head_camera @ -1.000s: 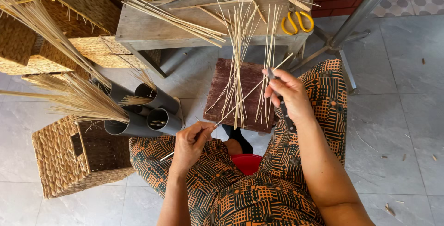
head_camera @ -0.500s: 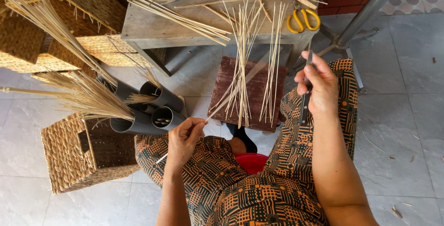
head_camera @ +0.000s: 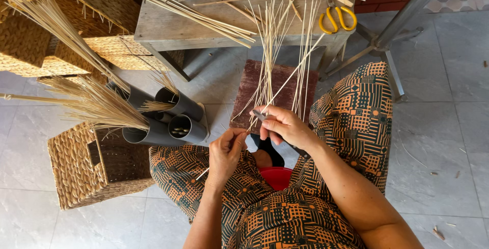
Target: The person sits on a chair and shaves thin bamboo sticks with a small knife, drawing the blade along each stick to split and smooth it into skewers, then sets finished sticks on a pile on the wooden block in front of them and picks up the next stick.
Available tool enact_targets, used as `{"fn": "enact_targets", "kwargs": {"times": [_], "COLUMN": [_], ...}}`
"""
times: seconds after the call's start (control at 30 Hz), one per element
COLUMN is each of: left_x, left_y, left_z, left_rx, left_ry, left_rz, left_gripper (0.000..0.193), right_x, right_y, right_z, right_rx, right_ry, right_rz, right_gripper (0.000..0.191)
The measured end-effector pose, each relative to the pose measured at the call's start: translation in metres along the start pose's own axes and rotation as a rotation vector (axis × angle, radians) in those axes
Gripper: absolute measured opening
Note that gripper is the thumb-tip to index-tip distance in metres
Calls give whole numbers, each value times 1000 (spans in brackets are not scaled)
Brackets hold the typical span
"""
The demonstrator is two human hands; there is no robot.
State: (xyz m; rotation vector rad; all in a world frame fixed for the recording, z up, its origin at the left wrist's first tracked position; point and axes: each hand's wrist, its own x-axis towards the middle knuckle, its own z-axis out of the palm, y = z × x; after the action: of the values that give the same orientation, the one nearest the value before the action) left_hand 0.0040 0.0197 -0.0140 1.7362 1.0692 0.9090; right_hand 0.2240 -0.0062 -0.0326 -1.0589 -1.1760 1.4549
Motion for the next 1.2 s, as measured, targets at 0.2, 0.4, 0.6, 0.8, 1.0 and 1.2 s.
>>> {"fn": "enact_targets", "kwargs": {"times": [0.2, 0.4, 0.6, 0.8, 1.0, 1.2], "left_x": [1, 3, 4, 4, 7, 7], "left_y": [1, -3, -9, -13, -11, -8], "left_z": [-10, -20, -32, -39, -44, -33], "left_rx": [-21, -84, -71, -76, 17, -44], "left_ry": [-48, -116, -162, -191, -112, -54], "left_rz": [19, 27, 6, 10, -68, -19], "left_gripper": [10, 9, 10, 10, 10, 10], "right_x": [-2, -15, -26, -34, -38, -29], "right_y": [-3, -15, -22, -18, -27, -28], "right_z": [-29, -54, -75, -94, -104, -52], "right_rx": [26, 201, 255, 290, 448, 151], "right_ry": [203, 353, 458, 520, 552, 218], "right_rz": [-96, -177, -226, -271, -380, -146], "right_gripper": [31, 33, 35, 33, 34, 50]}}
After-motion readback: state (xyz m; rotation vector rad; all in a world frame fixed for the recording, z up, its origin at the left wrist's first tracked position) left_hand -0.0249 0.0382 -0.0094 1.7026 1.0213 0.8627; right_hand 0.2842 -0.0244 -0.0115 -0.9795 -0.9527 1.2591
